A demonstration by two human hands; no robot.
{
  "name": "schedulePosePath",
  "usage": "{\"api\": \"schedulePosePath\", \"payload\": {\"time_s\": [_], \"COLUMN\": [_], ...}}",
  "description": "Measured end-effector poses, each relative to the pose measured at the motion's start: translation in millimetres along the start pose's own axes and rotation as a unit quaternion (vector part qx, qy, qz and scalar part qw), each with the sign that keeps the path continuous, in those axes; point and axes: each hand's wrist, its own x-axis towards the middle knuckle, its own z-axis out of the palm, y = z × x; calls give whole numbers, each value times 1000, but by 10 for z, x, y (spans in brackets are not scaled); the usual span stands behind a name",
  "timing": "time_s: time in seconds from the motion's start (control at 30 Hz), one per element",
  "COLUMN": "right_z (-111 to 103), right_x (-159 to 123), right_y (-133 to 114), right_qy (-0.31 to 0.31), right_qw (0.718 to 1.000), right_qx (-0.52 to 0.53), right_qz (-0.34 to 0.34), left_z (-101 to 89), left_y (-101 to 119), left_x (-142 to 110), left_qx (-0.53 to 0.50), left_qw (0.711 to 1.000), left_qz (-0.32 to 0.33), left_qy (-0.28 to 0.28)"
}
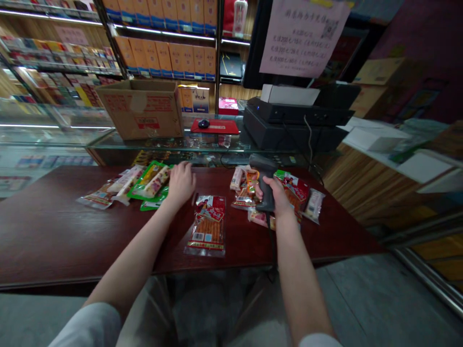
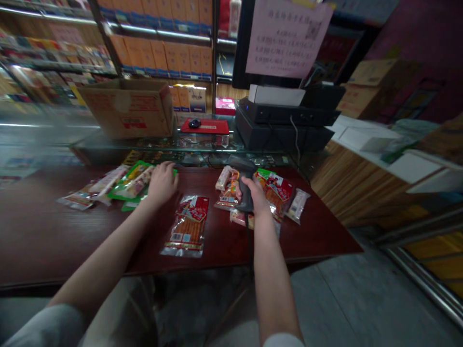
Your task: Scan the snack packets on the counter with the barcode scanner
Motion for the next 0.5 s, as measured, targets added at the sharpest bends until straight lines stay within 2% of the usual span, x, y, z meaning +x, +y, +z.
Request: {"api": "schedulePosePath", "payload": {"time_s": [0.1, 0.17, 0.23, 0.3, 0.37, 0.5], "right_z": [-112, -173, -215, -232, -229, -185], "right_x": [30, 45, 55, 61, 63, 49], "right_y": [-55, -70, -65, -47, -31, -28], "right_qy": [33, 41, 40, 34, 34, 39], "right_qw": [999, 999, 999, 999, 999, 999], "right_qx": [21, 28, 28, 26, 26, 25], "right_qz": [-12, -12, -9, -2, -1, 1], "left_z": [298, 501, 663, 764, 804, 725], "left_y": [453, 718, 905, 993, 983, 745], "left_x": [100, 187, 275, 348, 394, 388], "left_qx": [-91, -102, -78, -50, -44, -83], "left_qw": [987, 973, 963, 961, 963, 972], "left_qz": [35, 27, 11, 4, 9, 14], "left_qy": [-126, -205, -257, -272, -264, -222]}}
